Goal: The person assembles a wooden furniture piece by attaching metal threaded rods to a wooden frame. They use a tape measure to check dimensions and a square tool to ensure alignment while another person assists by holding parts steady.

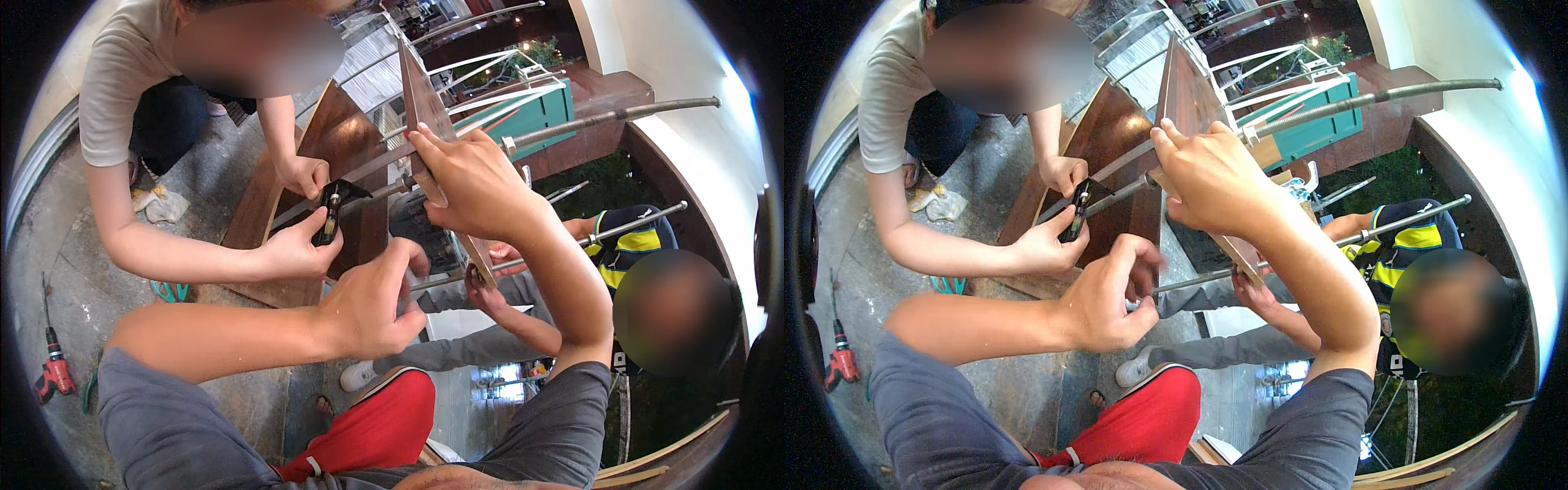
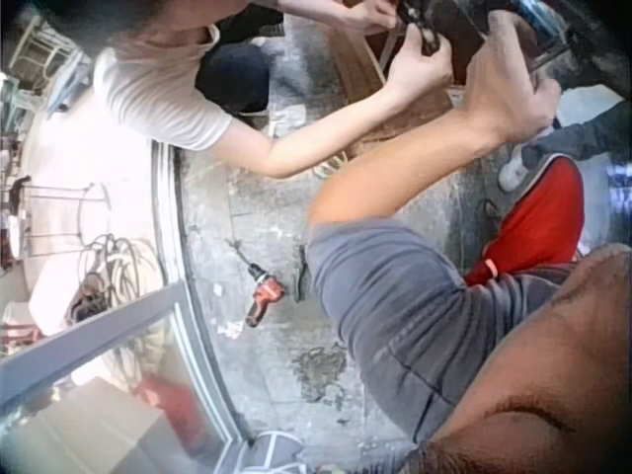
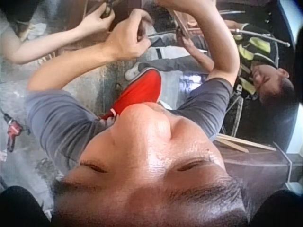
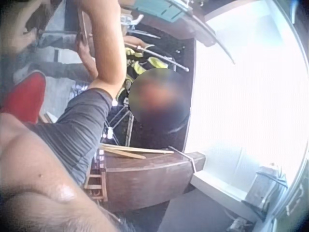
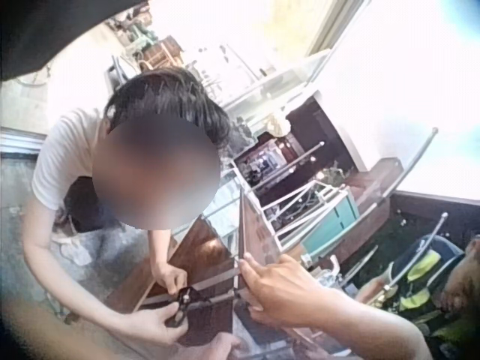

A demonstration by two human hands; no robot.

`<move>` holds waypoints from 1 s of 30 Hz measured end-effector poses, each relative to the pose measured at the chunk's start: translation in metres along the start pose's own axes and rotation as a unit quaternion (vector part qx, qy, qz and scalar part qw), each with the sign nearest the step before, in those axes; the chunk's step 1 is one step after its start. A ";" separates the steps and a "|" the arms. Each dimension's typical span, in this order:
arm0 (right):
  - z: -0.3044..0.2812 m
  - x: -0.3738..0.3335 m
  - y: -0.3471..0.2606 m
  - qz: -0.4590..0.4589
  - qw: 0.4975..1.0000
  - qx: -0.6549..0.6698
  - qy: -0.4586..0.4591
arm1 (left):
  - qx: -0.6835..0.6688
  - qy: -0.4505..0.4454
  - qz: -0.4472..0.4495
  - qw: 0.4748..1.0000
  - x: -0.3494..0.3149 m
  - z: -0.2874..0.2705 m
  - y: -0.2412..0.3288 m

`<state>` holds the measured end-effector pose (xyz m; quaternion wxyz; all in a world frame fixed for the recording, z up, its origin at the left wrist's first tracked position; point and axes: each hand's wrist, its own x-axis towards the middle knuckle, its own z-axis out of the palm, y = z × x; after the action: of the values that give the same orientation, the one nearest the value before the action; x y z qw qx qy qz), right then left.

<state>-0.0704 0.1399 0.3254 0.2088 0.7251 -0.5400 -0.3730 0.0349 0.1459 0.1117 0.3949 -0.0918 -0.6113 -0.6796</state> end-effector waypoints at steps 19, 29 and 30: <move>0.001 0.000 0.000 -0.009 1.000 0.004 0.004 | 0.027 0.135 0.088 0.987 0.010 -0.003 -0.014; -0.004 0.001 -0.002 0.013 1.000 -0.012 -0.011 | 0.115 0.147 -0.037 0.982 0.076 -0.014 -0.026; -0.005 0.002 -0.003 0.038 0.998 0.013 -0.041 | 0.105 0.170 -0.023 0.980 0.072 -0.014 -0.026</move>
<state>-0.0645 0.1381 0.3258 0.1909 0.6911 -0.5797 -0.3871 -0.0257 0.1014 0.1321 0.4848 0.0815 -0.6048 -0.6266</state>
